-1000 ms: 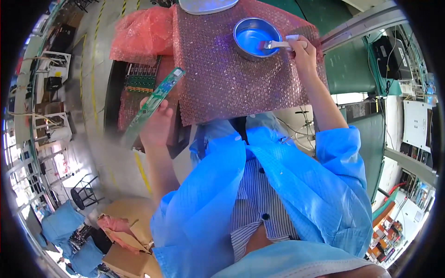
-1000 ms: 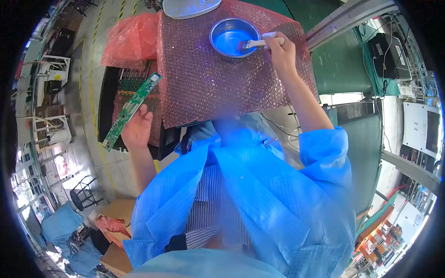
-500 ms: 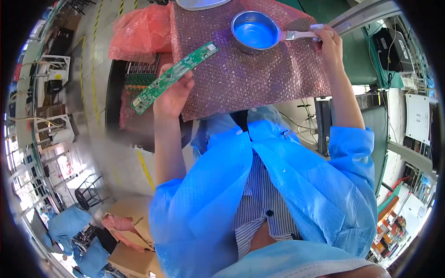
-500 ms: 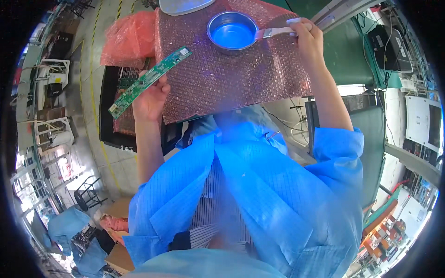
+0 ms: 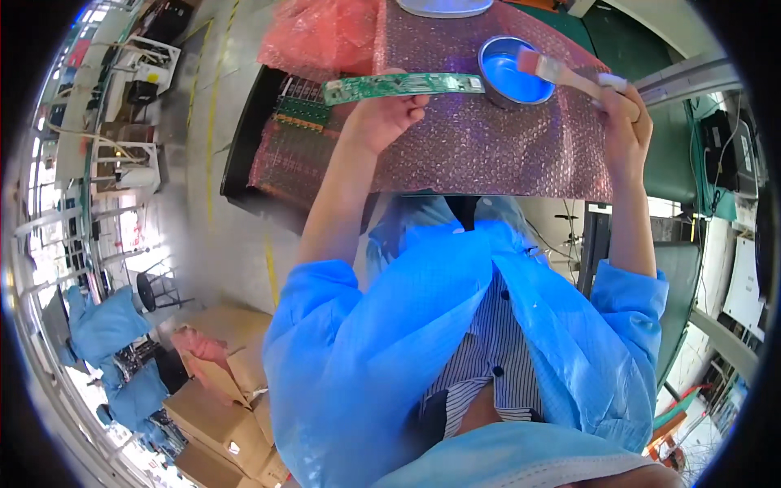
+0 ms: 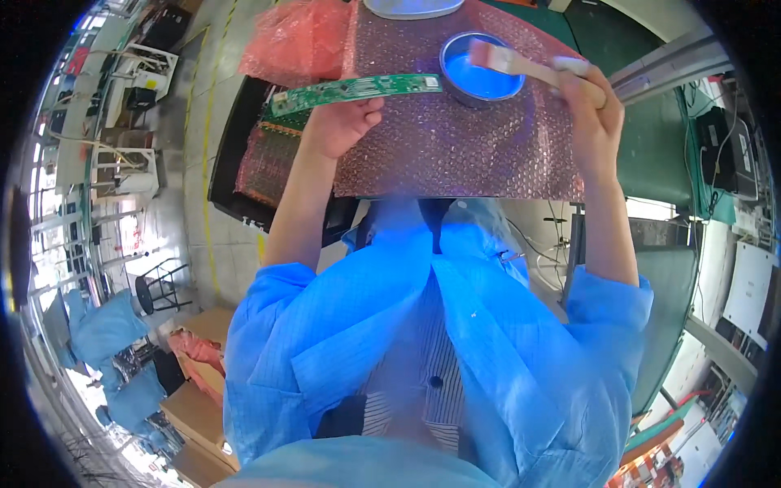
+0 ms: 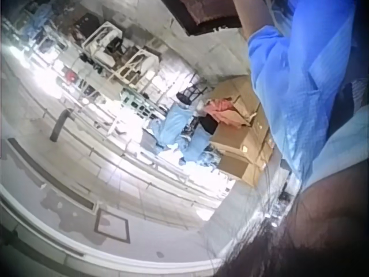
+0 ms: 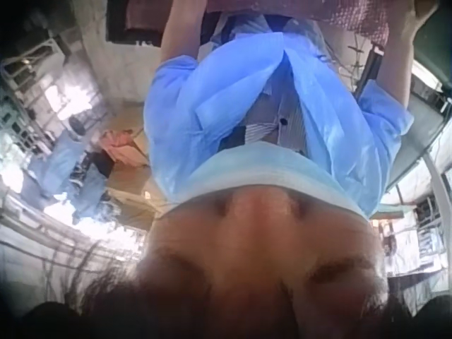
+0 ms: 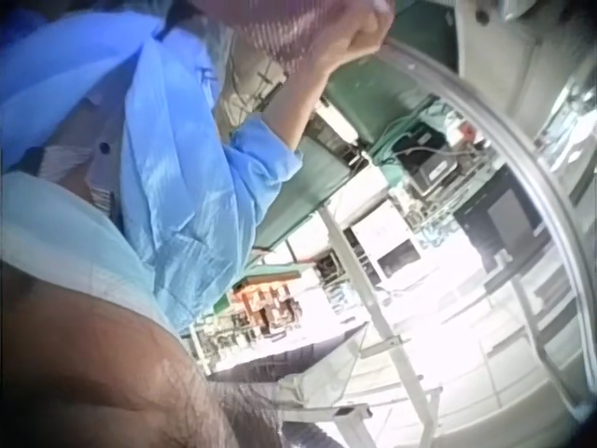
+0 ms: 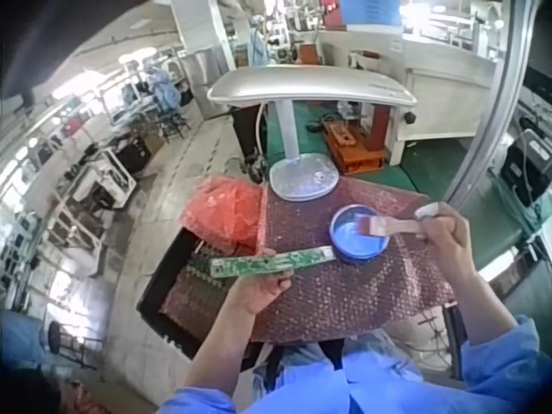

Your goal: Applying a blue coating liquid to printed circuit boards using a brush.

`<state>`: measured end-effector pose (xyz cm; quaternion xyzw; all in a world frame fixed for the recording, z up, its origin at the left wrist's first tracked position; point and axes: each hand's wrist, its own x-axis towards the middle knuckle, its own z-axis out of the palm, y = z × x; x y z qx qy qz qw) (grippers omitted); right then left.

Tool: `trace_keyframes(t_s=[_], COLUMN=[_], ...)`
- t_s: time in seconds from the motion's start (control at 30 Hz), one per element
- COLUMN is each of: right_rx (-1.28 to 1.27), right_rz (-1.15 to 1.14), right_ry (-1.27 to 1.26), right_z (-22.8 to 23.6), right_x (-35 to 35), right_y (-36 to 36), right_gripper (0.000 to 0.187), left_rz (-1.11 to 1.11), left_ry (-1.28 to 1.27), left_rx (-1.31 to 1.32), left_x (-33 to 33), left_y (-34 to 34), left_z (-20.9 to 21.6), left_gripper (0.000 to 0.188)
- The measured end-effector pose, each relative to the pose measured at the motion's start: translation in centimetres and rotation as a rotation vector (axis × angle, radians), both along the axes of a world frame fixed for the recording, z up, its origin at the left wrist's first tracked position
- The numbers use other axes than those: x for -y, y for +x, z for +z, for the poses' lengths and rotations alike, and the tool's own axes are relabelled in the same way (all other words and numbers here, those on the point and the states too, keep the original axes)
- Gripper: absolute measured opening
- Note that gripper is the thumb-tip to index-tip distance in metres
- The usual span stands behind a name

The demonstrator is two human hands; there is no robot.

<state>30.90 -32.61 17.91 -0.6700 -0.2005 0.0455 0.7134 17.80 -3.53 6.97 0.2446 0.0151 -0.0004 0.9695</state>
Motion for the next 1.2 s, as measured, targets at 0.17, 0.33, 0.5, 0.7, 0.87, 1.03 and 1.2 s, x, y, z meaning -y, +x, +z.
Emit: trace_keyframes(t_s=[0.17,0.33,0.5,0.7,0.87,1.03,1.2], right_rx=[0.522,0.789,0.878,0.882,0.960,0.998,0.961], right_rz=[0.404,0.632,0.682,0.702,0.731,0.753,0.762], right_ry=[-0.071,-0.197,-0.074,-0.121,-0.196,-0.286,-0.151], right_z=[2.8,4.4,4.1,3.9,4.1,4.7,5.7], right_x=[-4.9,-7.6,-9.0,-9.0,-8.5,-7.5,-7.7], right_y=[-3.2,-4.2,-4.8,-4.8,-4.2,-3.6,-4.5], right_gripper=[0.025,0.019,0.018,0.016,0.015,0.016,0.015], left_rz=[-0.062,-0.051,-0.041,-0.063,-0.074,-0.069,-0.068], left_ry=[0.068,0.124,0.132,0.099,0.125,0.139,0.100], left_rx=[0.073,0.018,-0.044,-0.014,0.012,0.052,-0.034], left_x=[1.1,1.4,1.8,1.9,1.7,1.8,2.3], left_y=[0.7,0.7,0.7,0.6,0.1,-0.3,-0.3], left_z=[0.0,0.6,1.1,1.2,0.9,1.0,1.7], left_gripper=[0.034,0.044,0.033,0.029,0.032,0.030,0.027])
